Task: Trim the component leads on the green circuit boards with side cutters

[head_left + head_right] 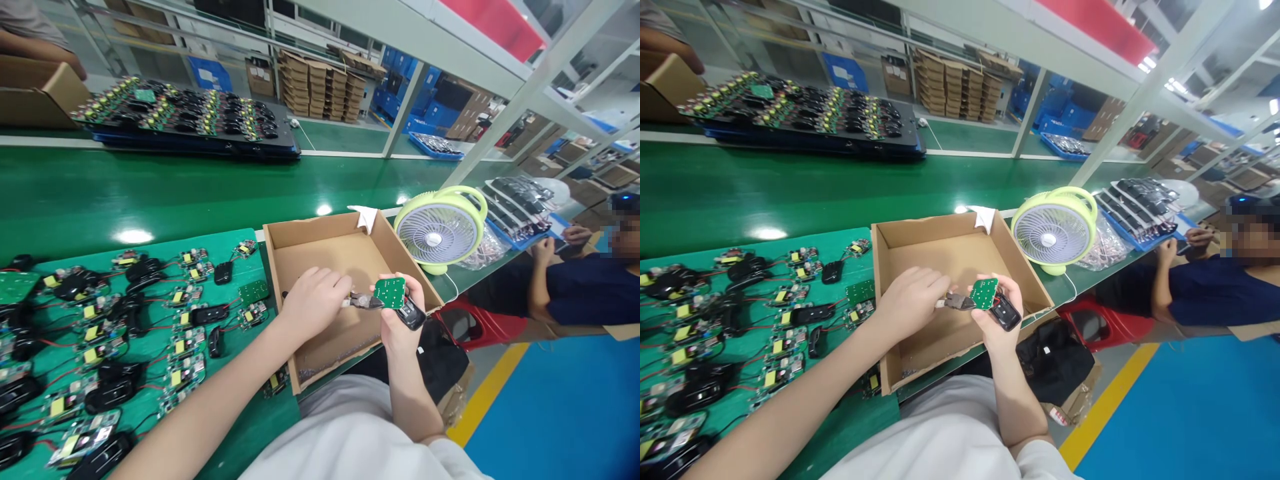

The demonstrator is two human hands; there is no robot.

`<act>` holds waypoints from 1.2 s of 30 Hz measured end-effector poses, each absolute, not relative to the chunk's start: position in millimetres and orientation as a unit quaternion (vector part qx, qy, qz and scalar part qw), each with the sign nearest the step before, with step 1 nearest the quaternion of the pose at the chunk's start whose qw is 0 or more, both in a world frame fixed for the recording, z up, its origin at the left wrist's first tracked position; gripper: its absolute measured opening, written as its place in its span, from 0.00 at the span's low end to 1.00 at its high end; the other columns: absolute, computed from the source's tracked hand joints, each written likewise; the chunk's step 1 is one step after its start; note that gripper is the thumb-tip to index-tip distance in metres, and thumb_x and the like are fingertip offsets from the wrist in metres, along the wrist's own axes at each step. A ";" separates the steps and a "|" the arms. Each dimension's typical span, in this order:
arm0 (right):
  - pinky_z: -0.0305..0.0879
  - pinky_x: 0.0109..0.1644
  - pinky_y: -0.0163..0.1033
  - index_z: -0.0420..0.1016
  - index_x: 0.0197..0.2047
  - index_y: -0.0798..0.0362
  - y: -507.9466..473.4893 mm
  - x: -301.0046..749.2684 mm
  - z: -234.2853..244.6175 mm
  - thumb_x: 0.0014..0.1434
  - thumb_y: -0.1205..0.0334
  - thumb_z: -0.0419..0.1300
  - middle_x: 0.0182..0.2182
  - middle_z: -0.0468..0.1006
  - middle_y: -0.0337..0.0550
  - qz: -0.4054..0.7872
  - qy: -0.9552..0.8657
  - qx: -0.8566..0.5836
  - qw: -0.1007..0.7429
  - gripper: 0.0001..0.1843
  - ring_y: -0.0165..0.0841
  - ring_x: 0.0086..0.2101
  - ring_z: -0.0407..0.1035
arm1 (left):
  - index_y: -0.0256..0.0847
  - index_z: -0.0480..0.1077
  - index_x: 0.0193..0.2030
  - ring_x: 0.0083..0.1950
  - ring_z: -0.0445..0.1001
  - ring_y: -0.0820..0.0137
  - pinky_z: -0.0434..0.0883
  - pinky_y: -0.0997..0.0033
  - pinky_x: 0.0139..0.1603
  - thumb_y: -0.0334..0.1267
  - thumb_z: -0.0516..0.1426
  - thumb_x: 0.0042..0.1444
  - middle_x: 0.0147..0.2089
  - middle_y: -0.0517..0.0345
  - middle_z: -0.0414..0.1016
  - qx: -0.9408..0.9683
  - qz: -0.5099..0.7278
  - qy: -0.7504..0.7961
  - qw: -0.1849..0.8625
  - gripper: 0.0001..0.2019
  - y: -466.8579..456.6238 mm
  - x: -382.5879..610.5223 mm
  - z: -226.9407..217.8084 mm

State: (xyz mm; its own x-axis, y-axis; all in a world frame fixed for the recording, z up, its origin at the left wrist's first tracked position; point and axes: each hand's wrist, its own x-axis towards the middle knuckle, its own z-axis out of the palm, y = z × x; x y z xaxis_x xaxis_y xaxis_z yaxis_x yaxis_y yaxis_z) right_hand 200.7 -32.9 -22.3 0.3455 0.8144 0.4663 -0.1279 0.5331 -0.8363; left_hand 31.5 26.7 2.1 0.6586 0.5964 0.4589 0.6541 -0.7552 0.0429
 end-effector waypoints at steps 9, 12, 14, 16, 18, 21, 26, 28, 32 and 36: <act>0.79 0.46 0.44 0.74 0.54 0.45 -30.6 200.7 -22.3 0.52 0.51 0.75 0.46 0.82 0.44 0.304 -0.461 -0.366 0.749 0.28 0.37 0.39 0.80 | 0.39 0.71 0.36 0.34 0.67 0.59 0.59 0.61 0.34 0.28 0.53 0.64 0.31 0.51 0.69 -0.898 -0.274 -0.330 0.097 0.08 27.6 32.5 -1.1; 0.79 0.46 0.44 0.74 0.54 0.45 -31.2 200.5 -23.1 0.52 0.51 0.75 0.46 0.82 0.44 0.303 -0.463 -0.365 0.749 0.28 0.37 0.39 0.80 | 0.39 0.71 0.35 0.34 0.67 0.59 0.59 0.61 0.34 0.27 0.53 0.63 0.31 0.51 0.69 -0.896 -0.282 -0.326 0.104 0.08 27.9 32.8 -2.6; 0.78 0.46 0.42 0.75 0.54 0.45 -31.6 200.2 -23.6 0.53 0.52 0.75 0.46 0.82 0.44 0.310 -0.465 -0.351 0.751 0.27 0.36 0.40 0.80 | 0.39 0.71 0.35 0.33 0.66 0.59 0.58 0.61 0.33 0.27 0.52 0.63 0.30 0.51 0.69 -0.897 -0.284 -0.322 0.104 0.09 28.1 32.9 -2.8; 0.78 0.47 0.41 0.75 0.54 0.45 -31.6 199.9 -24.0 0.53 0.53 0.76 0.46 0.82 0.43 0.314 -0.465 -0.342 0.754 0.27 0.36 0.40 0.80 | 0.40 0.71 0.35 0.33 0.66 0.59 0.58 0.61 0.33 0.26 0.52 0.63 0.30 0.52 0.69 -0.898 -0.284 -0.318 0.104 0.09 28.2 32.7 -2.9; 0.78 0.47 0.42 0.76 0.54 0.45 -31.3 199.7 -24.3 0.52 0.53 0.76 0.46 0.82 0.43 0.314 -0.463 -0.341 0.755 0.27 0.36 0.40 0.80 | 0.40 0.70 0.34 0.32 0.66 0.60 0.58 0.61 0.33 0.25 0.52 0.63 0.29 0.53 0.69 -0.900 -0.284 -0.315 0.103 0.09 28.5 32.1 -3.1; 0.78 0.47 0.43 0.75 0.54 0.45 -30.6 199.5 -24.4 0.52 0.52 0.76 0.45 0.82 0.44 0.309 -0.464 -0.347 0.754 0.27 0.36 0.40 0.80 | 0.40 0.70 0.33 0.32 0.67 0.61 0.58 0.62 0.33 0.25 0.53 0.62 0.29 0.54 0.69 -0.900 -0.286 -0.312 0.103 0.10 29.1 31.1 -4.0; 0.79 0.46 0.44 0.75 0.53 0.46 -29.5 199.7 -23.5 0.52 0.52 0.76 0.45 0.82 0.45 0.301 -0.466 -0.354 0.753 0.27 0.37 0.39 0.80 | 0.41 0.69 0.32 0.30 0.67 0.61 0.57 0.62 0.32 0.25 0.54 0.62 0.27 0.55 0.69 -0.896 -0.298 -0.312 0.108 0.10 29.7 30.8 -5.0; 0.79 0.46 0.43 0.76 0.53 0.46 -29.3 200.1 -23.1 0.52 0.52 0.76 0.45 0.82 0.44 0.302 -0.468 -0.353 0.752 0.27 0.36 0.39 0.80 | 0.41 0.69 0.31 0.29 0.67 0.62 0.57 0.62 0.32 0.26 0.55 0.63 0.26 0.56 0.69 -0.893 -0.303 -0.314 0.108 0.10 29.7 31.0 -4.9; 0.79 0.45 0.43 0.76 0.53 0.45 -29.4 200.0 -22.7 0.51 0.51 0.76 0.44 0.82 0.44 0.299 -0.466 -0.353 0.754 0.28 0.36 0.39 0.80 | 0.41 0.68 0.29 0.28 0.67 0.63 0.55 0.63 0.31 0.28 0.55 0.65 0.24 0.57 0.69 -0.890 -0.309 -0.319 0.107 0.12 29.8 31.5 -4.8; 0.80 0.44 0.49 0.75 0.52 0.47 -30.1 198.2 -21.9 0.54 0.40 0.71 0.44 0.82 0.46 0.288 -0.455 -0.358 0.763 0.28 0.39 0.39 0.79 | 0.41 0.68 0.28 0.27 0.66 0.63 0.55 0.63 0.31 0.28 0.55 0.65 0.24 0.57 0.68 -0.887 -0.315 -0.321 0.110 0.12 30.1 31.9 -5.8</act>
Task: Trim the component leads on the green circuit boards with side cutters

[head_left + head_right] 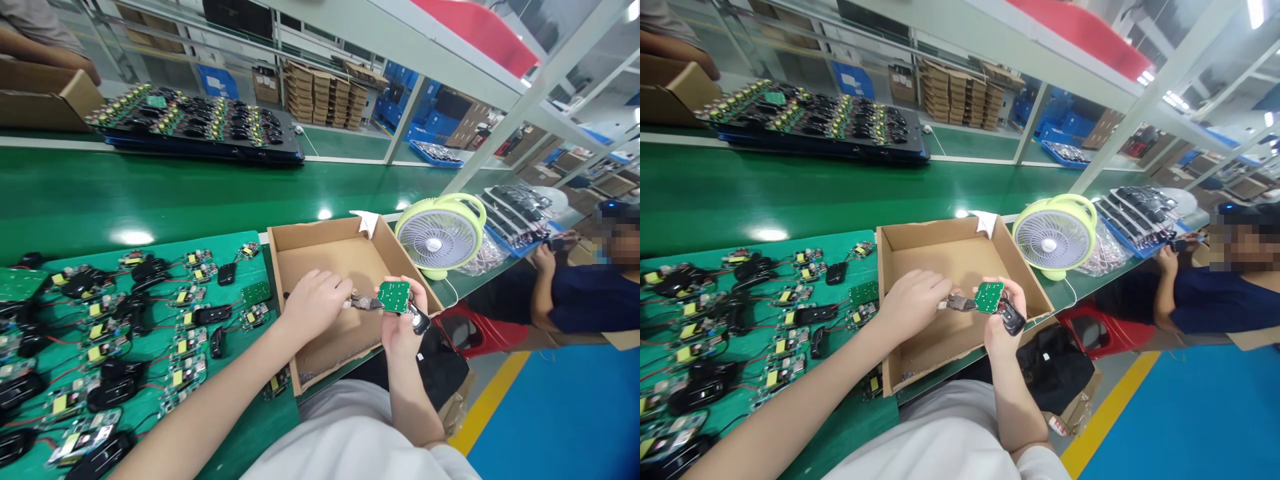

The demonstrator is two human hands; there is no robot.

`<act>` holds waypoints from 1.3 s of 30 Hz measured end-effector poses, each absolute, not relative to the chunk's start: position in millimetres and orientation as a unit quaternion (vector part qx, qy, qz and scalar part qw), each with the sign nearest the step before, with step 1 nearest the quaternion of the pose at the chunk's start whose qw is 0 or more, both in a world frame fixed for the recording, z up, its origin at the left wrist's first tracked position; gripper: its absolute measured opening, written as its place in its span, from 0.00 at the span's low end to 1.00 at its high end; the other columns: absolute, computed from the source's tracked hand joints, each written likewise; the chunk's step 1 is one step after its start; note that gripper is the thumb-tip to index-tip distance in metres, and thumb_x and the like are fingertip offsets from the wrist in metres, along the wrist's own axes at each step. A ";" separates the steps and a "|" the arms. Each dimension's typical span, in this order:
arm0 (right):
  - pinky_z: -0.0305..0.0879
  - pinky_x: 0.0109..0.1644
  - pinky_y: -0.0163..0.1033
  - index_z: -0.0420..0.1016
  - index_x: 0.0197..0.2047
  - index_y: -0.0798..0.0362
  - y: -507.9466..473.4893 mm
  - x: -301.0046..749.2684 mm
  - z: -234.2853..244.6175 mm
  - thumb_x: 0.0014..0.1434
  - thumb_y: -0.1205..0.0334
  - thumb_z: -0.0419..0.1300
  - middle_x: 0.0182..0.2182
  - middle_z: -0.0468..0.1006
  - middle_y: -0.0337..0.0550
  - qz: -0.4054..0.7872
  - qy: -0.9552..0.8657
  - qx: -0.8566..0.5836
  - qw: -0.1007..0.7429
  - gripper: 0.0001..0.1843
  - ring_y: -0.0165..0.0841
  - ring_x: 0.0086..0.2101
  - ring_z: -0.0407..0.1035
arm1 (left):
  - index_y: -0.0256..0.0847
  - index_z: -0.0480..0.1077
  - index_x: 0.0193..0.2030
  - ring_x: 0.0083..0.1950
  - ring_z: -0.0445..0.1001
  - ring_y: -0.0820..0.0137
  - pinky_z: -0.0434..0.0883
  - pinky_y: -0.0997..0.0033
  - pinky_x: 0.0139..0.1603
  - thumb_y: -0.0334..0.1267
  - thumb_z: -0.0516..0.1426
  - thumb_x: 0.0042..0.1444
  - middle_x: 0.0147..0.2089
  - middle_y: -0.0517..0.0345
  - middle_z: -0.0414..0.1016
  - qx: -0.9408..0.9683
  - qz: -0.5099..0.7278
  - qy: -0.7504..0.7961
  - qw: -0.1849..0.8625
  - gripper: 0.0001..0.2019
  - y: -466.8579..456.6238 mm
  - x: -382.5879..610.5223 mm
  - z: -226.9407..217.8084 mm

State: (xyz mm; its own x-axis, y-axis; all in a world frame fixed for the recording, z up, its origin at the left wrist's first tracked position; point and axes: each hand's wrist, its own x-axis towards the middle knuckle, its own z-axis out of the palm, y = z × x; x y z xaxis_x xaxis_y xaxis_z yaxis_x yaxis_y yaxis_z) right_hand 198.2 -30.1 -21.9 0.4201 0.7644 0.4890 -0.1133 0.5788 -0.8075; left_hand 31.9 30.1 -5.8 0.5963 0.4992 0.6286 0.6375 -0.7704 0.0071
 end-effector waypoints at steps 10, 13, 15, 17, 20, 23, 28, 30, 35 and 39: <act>0.80 0.47 0.49 0.76 0.51 0.46 -29.9 197.0 -19.6 0.57 0.45 0.69 0.44 0.82 0.45 0.275 -0.443 -0.357 0.775 0.23 0.38 0.41 0.79 | 0.39 0.71 0.33 0.31 0.67 0.61 0.57 0.61 0.32 0.24 0.52 0.63 0.28 0.53 0.69 -0.886 -0.311 -0.317 0.130 0.11 29.3 32.7 -3.7; 0.80 0.48 0.51 0.75 0.51 0.46 -30.0 197.5 -20.5 0.57 0.44 0.69 0.44 0.81 0.45 0.274 -0.440 -0.363 0.774 0.24 0.40 0.42 0.78 | 0.39 0.71 0.32 0.31 0.66 0.61 0.57 0.61 0.33 0.24 0.51 0.63 0.28 0.53 0.68 -0.887 -0.308 -0.317 0.132 0.11 29.3 33.3 -4.0; 0.80 0.48 0.53 0.74 0.51 0.47 -30.1 197.6 -20.7 0.56 0.43 0.69 0.44 0.81 0.46 0.273 -0.439 -0.370 0.772 0.25 0.40 0.41 0.78 | 0.40 0.71 0.32 0.31 0.66 0.61 0.58 0.61 0.33 0.24 0.51 0.63 0.28 0.53 0.68 -0.889 -0.305 -0.315 0.132 0.12 29.5 33.0 -4.7; 0.80 0.48 0.54 0.73 0.50 0.47 -30.4 197.4 -20.4 0.56 0.43 0.69 0.43 0.81 0.47 0.272 -0.438 -0.375 0.771 0.25 0.41 0.40 0.79 | 0.40 0.71 0.32 0.31 0.66 0.61 0.58 0.61 0.33 0.24 0.51 0.63 0.27 0.54 0.68 -0.891 -0.300 -0.314 0.131 0.12 29.6 32.2 -5.3; 0.80 0.47 0.53 0.74 0.50 0.47 -30.8 196.8 -19.3 0.56 0.43 0.70 0.43 0.81 0.47 0.278 -0.436 -0.372 0.771 0.24 0.40 0.39 0.79 | 0.40 0.71 0.33 0.31 0.67 0.61 0.58 0.62 0.33 0.24 0.52 0.62 0.28 0.54 0.69 -0.894 -0.294 -0.314 0.128 0.11 29.6 30.9 -5.6; 0.81 0.46 0.53 0.74 0.50 0.46 -31.2 196.0 -18.5 0.56 0.44 0.70 0.44 0.81 0.46 0.289 -0.437 -0.364 0.770 0.24 0.40 0.38 0.80 | 0.40 0.71 0.32 0.30 0.67 0.62 0.58 0.62 0.32 0.24 0.52 0.62 0.27 0.54 0.70 -0.895 -0.290 -0.317 0.124 0.11 29.7 30.6 -5.8; 0.80 0.46 0.56 0.73 0.50 0.46 -31.5 195.7 -18.6 0.55 0.43 0.69 0.43 0.82 0.47 0.285 -0.440 -0.373 0.765 0.25 0.41 0.36 0.80 | 0.41 0.69 0.29 0.27 0.66 0.63 0.57 0.62 0.31 0.24 0.53 0.61 0.25 0.55 0.69 -0.895 -0.287 -0.319 0.118 0.12 29.6 30.9 -6.1; 0.80 0.46 0.55 0.73 0.50 0.47 -31.6 196.2 -18.8 0.56 0.44 0.69 0.43 0.82 0.46 0.291 -0.439 -0.363 0.768 0.24 0.41 0.36 0.80 | 0.41 0.69 0.30 0.28 0.66 0.63 0.57 0.62 0.31 0.24 0.53 0.61 0.25 0.55 0.68 -0.895 -0.287 -0.320 0.118 0.11 29.1 31.0 -5.6; 0.80 0.46 0.53 0.75 0.51 0.46 -31.7 197.3 -19.5 0.57 0.48 0.70 0.44 0.82 0.45 0.314 -0.439 -0.334 0.773 0.21 0.40 0.37 0.81 | 0.40 0.70 0.32 0.31 0.67 0.60 0.57 0.61 0.32 0.26 0.53 0.62 0.27 0.53 0.68 -0.892 -0.295 -0.319 0.125 0.10 28.2 32.1 -2.8; 0.79 0.49 0.56 0.73 0.50 0.47 -31.9 197.2 -20.0 0.55 0.46 0.70 0.44 0.82 0.47 0.302 -0.434 -0.360 0.769 0.24 0.42 0.37 0.80 | 0.40 0.70 0.33 0.31 0.66 0.60 0.58 0.61 0.32 0.25 0.53 0.61 0.28 0.52 0.68 -0.891 -0.301 -0.317 0.122 0.09 27.9 33.3 -1.4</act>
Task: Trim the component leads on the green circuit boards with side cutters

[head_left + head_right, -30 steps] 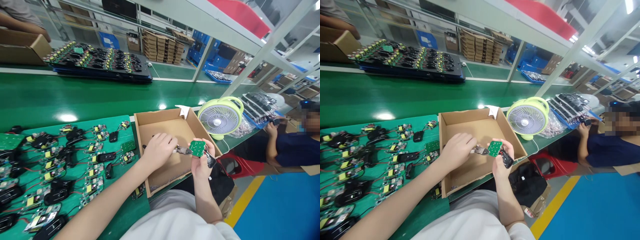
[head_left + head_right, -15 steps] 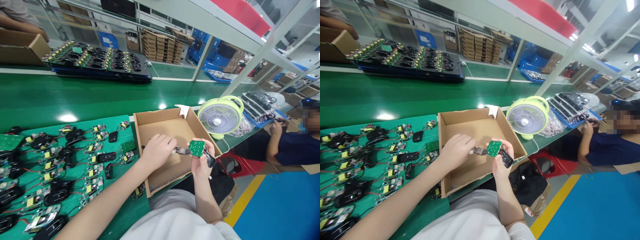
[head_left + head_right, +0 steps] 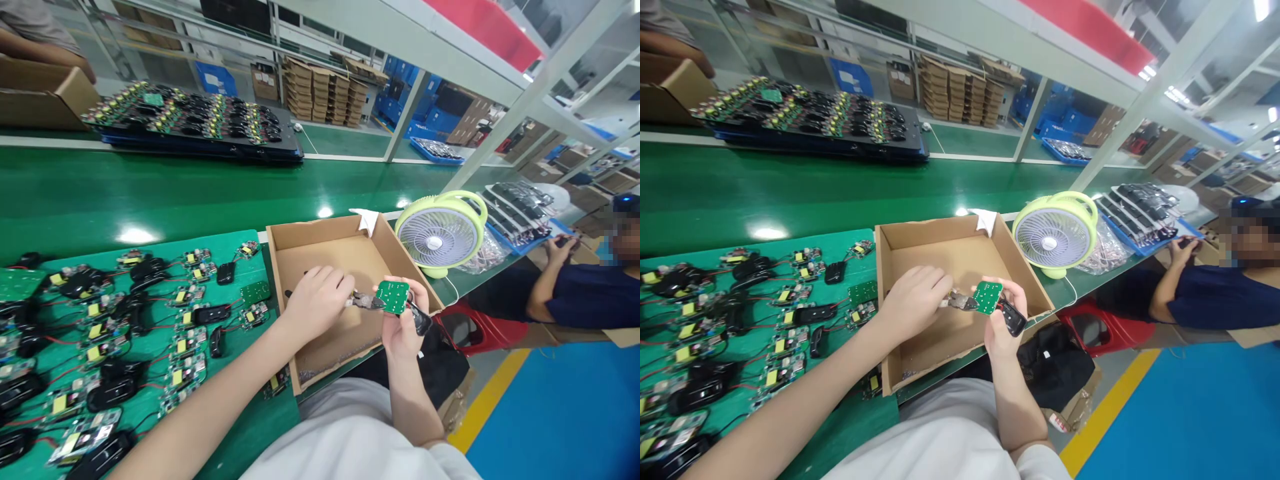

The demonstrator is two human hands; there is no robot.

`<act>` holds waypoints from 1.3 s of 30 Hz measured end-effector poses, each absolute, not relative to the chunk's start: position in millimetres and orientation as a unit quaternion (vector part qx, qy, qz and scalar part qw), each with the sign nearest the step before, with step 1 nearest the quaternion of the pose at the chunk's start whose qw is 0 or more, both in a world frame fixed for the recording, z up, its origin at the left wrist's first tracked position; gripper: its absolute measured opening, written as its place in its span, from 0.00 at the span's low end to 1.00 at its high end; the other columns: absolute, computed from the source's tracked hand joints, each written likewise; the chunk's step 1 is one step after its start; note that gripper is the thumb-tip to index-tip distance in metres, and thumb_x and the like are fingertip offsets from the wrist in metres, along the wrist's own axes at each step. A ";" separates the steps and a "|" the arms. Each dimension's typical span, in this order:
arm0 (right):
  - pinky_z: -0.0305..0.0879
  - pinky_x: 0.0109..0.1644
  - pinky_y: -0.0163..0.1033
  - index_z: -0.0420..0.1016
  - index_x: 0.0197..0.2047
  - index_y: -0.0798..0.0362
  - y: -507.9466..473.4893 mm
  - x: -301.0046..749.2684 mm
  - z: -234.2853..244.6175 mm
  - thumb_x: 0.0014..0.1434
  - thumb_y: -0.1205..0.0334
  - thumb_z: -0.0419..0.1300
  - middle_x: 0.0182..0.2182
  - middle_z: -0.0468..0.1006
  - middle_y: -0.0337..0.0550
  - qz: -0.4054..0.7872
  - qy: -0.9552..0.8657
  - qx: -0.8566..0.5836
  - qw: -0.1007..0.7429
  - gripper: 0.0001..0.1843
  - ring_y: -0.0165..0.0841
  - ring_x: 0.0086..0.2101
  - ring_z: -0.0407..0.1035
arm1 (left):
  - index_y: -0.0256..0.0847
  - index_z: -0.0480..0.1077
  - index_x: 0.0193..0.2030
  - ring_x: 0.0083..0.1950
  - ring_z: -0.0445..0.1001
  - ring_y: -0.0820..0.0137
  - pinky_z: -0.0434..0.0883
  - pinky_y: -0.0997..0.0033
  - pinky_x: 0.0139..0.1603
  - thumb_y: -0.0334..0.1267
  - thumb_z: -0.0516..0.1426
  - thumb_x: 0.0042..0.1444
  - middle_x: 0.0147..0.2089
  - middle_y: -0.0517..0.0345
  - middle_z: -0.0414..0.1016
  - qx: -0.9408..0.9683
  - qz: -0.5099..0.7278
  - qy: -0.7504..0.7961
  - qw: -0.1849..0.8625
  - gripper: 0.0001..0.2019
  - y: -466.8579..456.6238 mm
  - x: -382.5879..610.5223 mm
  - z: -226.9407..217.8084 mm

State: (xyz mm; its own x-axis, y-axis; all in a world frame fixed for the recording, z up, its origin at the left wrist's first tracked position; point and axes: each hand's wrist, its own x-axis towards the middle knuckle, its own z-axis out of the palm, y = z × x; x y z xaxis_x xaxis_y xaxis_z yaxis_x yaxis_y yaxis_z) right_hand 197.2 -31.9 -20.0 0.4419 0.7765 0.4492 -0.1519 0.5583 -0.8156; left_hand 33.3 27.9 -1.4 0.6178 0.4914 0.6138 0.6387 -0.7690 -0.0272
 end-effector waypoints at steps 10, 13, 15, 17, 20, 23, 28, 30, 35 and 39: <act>0.80 0.46 0.54 0.72 0.49 0.47 -32.6 196.7 -19.4 0.54 0.46 0.70 0.45 0.81 0.48 0.321 -0.434 -0.371 0.756 0.25 0.42 0.37 0.80 | 0.41 0.69 0.32 0.33 0.65 0.59 0.59 0.61 0.34 0.25 0.54 0.59 0.30 0.51 0.68 -0.890 -0.311 -0.314 0.115 0.08 25.2 33.2 1.5; 0.80 0.46 0.55 0.72 0.49 0.47 -32.5 197.3 -19.3 0.54 0.45 0.70 0.44 0.82 0.48 0.323 -0.437 -0.373 0.752 0.25 0.42 0.37 0.80 | 0.42 0.68 0.32 0.33 0.65 0.59 0.59 0.61 0.34 0.25 0.53 0.59 0.30 0.52 0.68 -0.889 -0.311 -0.317 0.111 0.09 25.3 33.2 0.8; 0.80 0.46 0.55 0.73 0.49 0.47 -32.3 197.6 -19.1 0.54 0.46 0.71 0.44 0.82 0.48 0.324 -0.438 -0.368 0.753 0.24 0.42 0.37 0.80 | 0.42 0.69 0.32 0.33 0.65 0.59 0.59 0.61 0.34 0.25 0.53 0.59 0.30 0.52 0.68 -0.888 -0.312 -0.320 0.110 0.09 25.5 33.2 0.5; 0.80 0.47 0.55 0.73 0.49 0.47 -32.2 197.6 -18.9 0.55 0.47 0.71 0.45 0.82 0.48 0.325 -0.441 -0.362 0.755 0.23 0.42 0.37 0.81 | 0.41 0.69 0.32 0.33 0.65 0.59 0.60 0.61 0.35 0.26 0.53 0.59 0.30 0.52 0.68 -0.886 -0.314 -0.324 0.109 0.08 25.6 33.1 0.6; 0.80 0.48 0.54 0.74 0.50 0.47 -32.0 197.6 -18.6 0.56 0.48 0.70 0.45 0.83 0.47 0.327 -0.452 -0.354 0.751 0.22 0.41 0.38 0.81 | 0.41 0.69 0.32 0.33 0.66 0.59 0.60 0.61 0.34 0.25 0.54 0.59 0.30 0.52 0.68 -0.885 -0.313 -0.329 0.106 0.08 25.7 32.9 0.9; 0.80 0.49 0.55 0.74 0.50 0.48 -32.0 197.8 -18.4 0.55 0.47 0.70 0.45 0.83 0.48 0.320 -0.461 -0.362 0.744 0.23 0.42 0.39 0.81 | 0.41 0.68 0.33 0.34 0.67 0.59 0.60 0.61 0.35 0.25 0.54 0.58 0.31 0.52 0.68 -0.886 -0.307 -0.333 0.102 0.08 25.9 32.5 0.9; 0.79 0.50 0.56 0.73 0.50 0.47 -31.9 197.6 -17.8 0.55 0.46 0.71 0.45 0.83 0.48 0.316 -0.462 -0.366 0.744 0.24 0.42 0.40 0.81 | 0.42 0.68 0.33 0.34 0.67 0.59 0.60 0.61 0.35 0.25 0.54 0.58 0.31 0.52 0.68 -0.889 -0.300 -0.332 0.099 0.08 26.0 32.1 0.6; 0.79 0.51 0.56 0.74 0.50 0.47 -31.8 197.3 -17.6 0.55 0.46 0.71 0.45 0.83 0.48 0.317 -0.462 -0.365 0.743 0.24 0.42 0.39 0.81 | 0.42 0.68 0.33 0.34 0.67 0.59 0.60 0.61 0.35 0.25 0.54 0.58 0.31 0.52 0.68 -0.889 -0.300 -0.331 0.101 0.08 26.1 32.2 0.4; 0.80 0.50 0.56 0.74 0.50 0.47 -31.4 197.1 -17.8 0.56 0.46 0.71 0.45 0.83 0.48 0.315 -0.465 -0.361 0.744 0.23 0.42 0.40 0.81 | 0.42 0.69 0.32 0.33 0.67 0.60 0.60 0.61 0.34 0.25 0.54 0.58 0.30 0.53 0.69 -0.890 -0.302 -0.322 0.113 0.08 26.5 32.2 -0.4; 0.82 0.46 0.52 0.76 0.51 0.47 -31.1 197.1 -17.9 0.56 0.49 0.71 0.45 0.83 0.48 0.317 -0.470 -0.342 0.749 0.22 0.41 0.40 0.81 | 0.41 0.69 0.32 0.32 0.67 0.60 0.59 0.61 0.34 0.26 0.54 0.60 0.29 0.53 0.69 -0.890 -0.306 -0.315 0.123 0.08 26.9 31.4 -1.6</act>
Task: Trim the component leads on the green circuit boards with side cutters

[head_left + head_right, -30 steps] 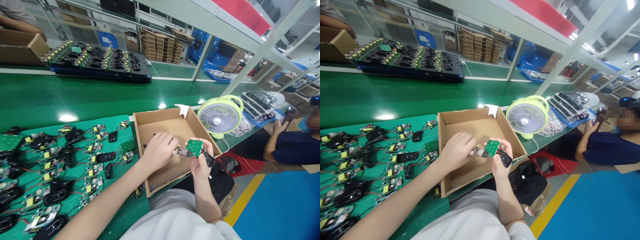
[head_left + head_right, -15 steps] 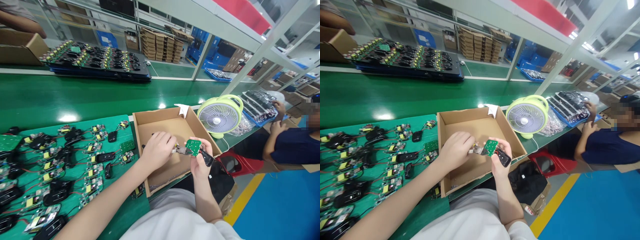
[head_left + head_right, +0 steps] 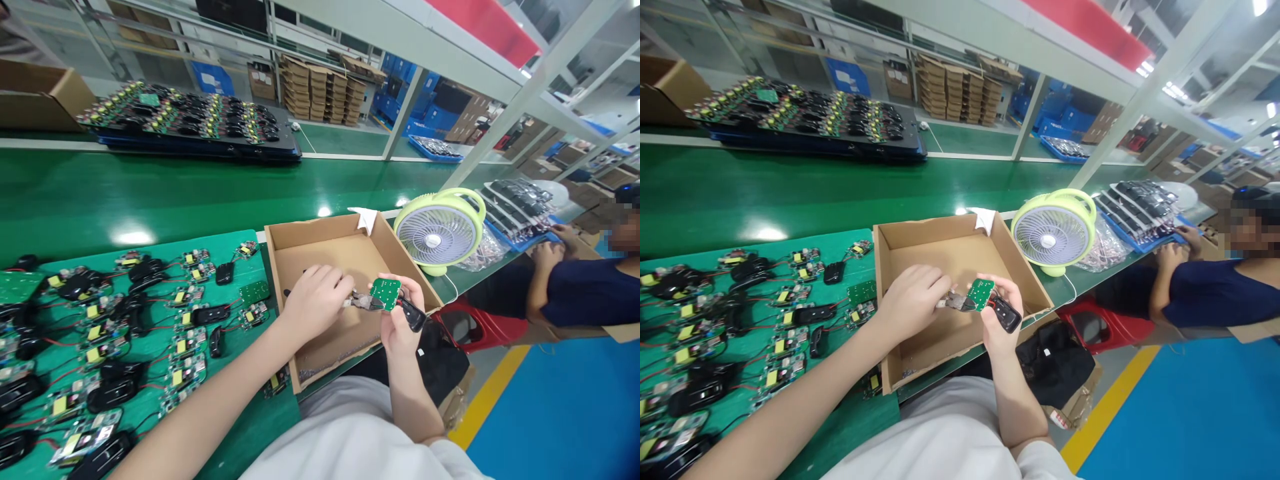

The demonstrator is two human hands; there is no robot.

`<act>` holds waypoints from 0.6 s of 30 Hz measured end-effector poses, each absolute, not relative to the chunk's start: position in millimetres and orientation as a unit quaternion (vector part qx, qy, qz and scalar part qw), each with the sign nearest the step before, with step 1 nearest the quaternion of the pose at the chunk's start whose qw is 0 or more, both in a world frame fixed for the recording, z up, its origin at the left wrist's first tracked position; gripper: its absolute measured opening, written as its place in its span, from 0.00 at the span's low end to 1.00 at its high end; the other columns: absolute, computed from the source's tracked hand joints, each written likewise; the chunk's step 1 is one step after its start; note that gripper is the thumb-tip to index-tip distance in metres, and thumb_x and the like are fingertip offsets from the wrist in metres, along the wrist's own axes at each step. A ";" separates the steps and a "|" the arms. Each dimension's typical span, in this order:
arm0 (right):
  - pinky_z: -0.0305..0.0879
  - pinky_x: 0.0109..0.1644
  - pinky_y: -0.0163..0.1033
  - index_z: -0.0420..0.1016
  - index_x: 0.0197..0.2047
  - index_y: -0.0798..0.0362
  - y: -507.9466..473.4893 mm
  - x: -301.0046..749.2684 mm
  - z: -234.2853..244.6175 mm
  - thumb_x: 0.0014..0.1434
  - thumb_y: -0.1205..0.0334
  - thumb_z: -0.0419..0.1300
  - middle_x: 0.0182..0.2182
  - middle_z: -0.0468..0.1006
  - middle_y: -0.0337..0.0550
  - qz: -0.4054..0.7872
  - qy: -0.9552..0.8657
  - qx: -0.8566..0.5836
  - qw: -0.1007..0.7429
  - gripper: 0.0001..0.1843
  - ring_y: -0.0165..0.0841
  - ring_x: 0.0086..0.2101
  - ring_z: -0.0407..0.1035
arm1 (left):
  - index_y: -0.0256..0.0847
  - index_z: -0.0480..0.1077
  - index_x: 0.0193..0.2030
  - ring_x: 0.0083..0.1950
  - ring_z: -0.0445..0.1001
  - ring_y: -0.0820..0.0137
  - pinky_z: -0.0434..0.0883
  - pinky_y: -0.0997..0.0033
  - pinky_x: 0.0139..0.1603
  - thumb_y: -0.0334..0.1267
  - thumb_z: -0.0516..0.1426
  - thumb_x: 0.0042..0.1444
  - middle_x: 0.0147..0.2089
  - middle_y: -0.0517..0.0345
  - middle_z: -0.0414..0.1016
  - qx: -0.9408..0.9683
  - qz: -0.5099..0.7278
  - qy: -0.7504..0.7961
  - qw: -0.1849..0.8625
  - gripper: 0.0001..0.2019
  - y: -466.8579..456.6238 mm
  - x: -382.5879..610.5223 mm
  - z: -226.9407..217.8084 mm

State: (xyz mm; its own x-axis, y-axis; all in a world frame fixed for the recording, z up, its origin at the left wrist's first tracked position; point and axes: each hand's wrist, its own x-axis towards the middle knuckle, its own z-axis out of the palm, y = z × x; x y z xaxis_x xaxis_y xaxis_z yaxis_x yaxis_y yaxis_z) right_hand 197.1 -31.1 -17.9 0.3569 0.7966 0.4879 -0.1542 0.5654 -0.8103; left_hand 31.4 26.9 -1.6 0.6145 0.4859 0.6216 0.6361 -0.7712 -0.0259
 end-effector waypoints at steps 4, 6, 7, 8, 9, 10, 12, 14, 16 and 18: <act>0.82 0.46 0.49 0.77 0.51 0.47 -30.8 196.8 -18.0 0.56 0.51 0.72 0.45 0.83 0.46 0.319 -0.473 -0.332 0.752 0.21 0.40 0.40 0.81 | 0.41 0.69 0.30 0.31 0.66 0.61 0.58 0.61 0.33 0.29 0.55 0.63 0.27 0.55 0.69 -0.888 -0.308 -0.316 0.128 0.10 27.4 31.0 -3.0; 0.81 0.47 0.48 0.78 0.51 0.47 -30.6 196.9 -18.4 0.57 0.51 0.72 0.46 0.83 0.46 0.321 -0.473 -0.331 0.751 0.21 0.39 0.41 0.81 | 0.42 0.69 0.30 0.30 0.66 0.62 0.57 0.61 0.33 0.30 0.55 0.65 0.26 0.55 0.69 -0.887 -0.309 -0.318 0.130 0.11 27.7 30.8 -3.6; 0.81 0.47 0.48 0.78 0.51 0.47 -30.6 197.1 -18.7 0.57 0.51 0.72 0.46 0.83 0.46 0.321 -0.473 -0.332 0.751 0.21 0.39 0.41 0.81 | 0.42 0.69 0.30 0.30 0.66 0.62 0.57 0.61 0.32 0.31 0.55 0.65 0.26 0.55 0.69 -0.886 -0.310 -0.318 0.131 0.11 27.8 30.7 -3.8; 0.81 0.47 0.48 0.78 0.51 0.47 -30.6 197.2 -19.1 0.57 0.51 0.72 0.46 0.83 0.46 0.319 -0.474 -0.332 0.750 0.21 0.40 0.41 0.81 | 0.42 0.69 0.29 0.30 0.66 0.62 0.57 0.62 0.32 0.31 0.55 0.65 0.26 0.55 0.68 -0.885 -0.312 -0.318 0.132 0.11 27.9 30.5 -3.9; 0.81 0.46 0.48 0.78 0.51 0.47 -30.6 197.5 -19.4 0.57 0.51 0.72 0.46 0.83 0.46 0.318 -0.475 -0.333 0.750 0.21 0.40 0.41 0.81 | 0.41 0.68 0.29 0.30 0.66 0.62 0.56 0.62 0.32 0.30 0.55 0.65 0.26 0.55 0.68 -0.885 -0.314 -0.318 0.133 0.11 27.9 30.2 -4.0; 0.81 0.46 0.48 0.78 0.52 0.47 -30.7 197.7 -19.9 0.57 0.51 0.72 0.46 0.83 0.46 0.318 -0.478 -0.332 0.749 0.21 0.39 0.40 0.81 | 0.41 0.68 0.29 0.29 0.65 0.63 0.56 0.62 0.32 0.29 0.54 0.64 0.25 0.56 0.68 -0.884 -0.316 -0.317 0.134 0.12 28.0 29.9 -4.1; 0.81 0.47 0.48 0.77 0.52 0.47 -30.6 198.2 -20.9 0.57 0.50 0.72 0.46 0.83 0.46 0.320 -0.481 -0.331 0.746 0.21 0.39 0.41 0.81 | 0.41 0.68 0.28 0.29 0.65 0.63 0.56 0.62 0.32 0.26 0.53 0.63 0.25 0.56 0.67 -0.883 -0.320 -0.315 0.135 0.13 28.0 29.5 -4.2; 0.80 0.48 0.47 0.77 0.52 0.46 -30.5 198.8 -22.2 0.56 0.50 0.72 0.47 0.83 0.46 0.316 -0.482 -0.336 0.745 0.22 0.40 0.42 0.81 | 0.41 0.67 0.27 0.28 0.64 0.64 0.55 0.63 0.31 0.23 0.52 0.62 0.24 0.57 0.66 -0.882 -0.326 -0.313 0.137 0.14 27.8 29.4 -4.3; 0.80 0.49 0.48 0.77 0.51 0.47 -30.3 199.3 -23.6 0.56 0.49 0.72 0.47 0.83 0.47 0.306 -0.481 -0.350 0.744 0.22 0.40 0.43 0.80 | 0.42 0.66 0.27 0.28 0.64 0.64 0.55 0.63 0.31 0.24 0.52 0.62 0.24 0.57 0.66 -0.878 -0.331 -0.315 0.141 0.14 27.6 29.8 -4.2; 0.79 0.49 0.49 0.76 0.51 0.47 -30.3 199.8 -24.8 0.55 0.48 0.72 0.47 0.83 0.47 0.298 -0.479 -0.361 0.742 0.23 0.42 0.43 0.80 | 0.42 0.67 0.27 0.28 0.64 0.63 0.56 0.62 0.31 0.26 0.53 0.64 0.24 0.57 0.66 -0.874 -0.336 -0.321 0.145 0.14 27.2 30.7 -3.7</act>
